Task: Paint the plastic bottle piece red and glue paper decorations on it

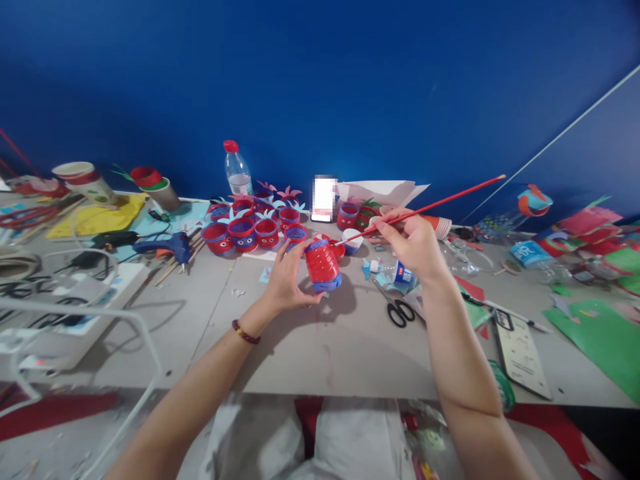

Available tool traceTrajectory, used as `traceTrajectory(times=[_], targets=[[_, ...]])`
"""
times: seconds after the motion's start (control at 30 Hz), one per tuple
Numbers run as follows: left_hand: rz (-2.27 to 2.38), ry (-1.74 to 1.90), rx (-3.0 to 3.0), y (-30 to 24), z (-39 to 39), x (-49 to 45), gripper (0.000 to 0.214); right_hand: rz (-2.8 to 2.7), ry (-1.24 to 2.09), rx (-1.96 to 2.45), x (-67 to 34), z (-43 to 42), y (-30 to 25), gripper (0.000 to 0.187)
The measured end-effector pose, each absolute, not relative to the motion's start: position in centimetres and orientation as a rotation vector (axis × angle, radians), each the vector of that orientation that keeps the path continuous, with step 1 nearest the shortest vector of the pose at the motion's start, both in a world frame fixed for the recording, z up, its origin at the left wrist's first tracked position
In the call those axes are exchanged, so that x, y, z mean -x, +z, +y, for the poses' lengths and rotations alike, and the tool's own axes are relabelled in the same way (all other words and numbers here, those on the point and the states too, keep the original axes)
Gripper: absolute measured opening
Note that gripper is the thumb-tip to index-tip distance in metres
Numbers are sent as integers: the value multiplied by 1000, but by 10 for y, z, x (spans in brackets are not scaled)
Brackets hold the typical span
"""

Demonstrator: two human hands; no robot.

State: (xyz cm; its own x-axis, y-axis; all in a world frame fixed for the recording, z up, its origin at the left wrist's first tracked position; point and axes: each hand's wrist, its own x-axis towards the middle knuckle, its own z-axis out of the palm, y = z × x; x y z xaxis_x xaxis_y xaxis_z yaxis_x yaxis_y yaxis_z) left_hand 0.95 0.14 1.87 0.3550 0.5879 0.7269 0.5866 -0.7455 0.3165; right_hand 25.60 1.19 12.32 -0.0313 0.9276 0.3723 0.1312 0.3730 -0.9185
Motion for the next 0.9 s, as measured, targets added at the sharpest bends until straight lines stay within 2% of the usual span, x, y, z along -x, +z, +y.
traceTrajectory(times=[0.27, 0.47, 0.9], targets=[[1172, 1305, -2550, 21, 0, -10, 104, -1443, 918, 986, -260, 8, 125, 32], [1157, 1295, -2591, 20, 1, -11, 106, -1501, 995, 945, -248, 6, 121, 36], [1145, 1279, -2622, 17, 1, -10, 105, -1477, 889, 1018, -252, 9, 122, 33]])
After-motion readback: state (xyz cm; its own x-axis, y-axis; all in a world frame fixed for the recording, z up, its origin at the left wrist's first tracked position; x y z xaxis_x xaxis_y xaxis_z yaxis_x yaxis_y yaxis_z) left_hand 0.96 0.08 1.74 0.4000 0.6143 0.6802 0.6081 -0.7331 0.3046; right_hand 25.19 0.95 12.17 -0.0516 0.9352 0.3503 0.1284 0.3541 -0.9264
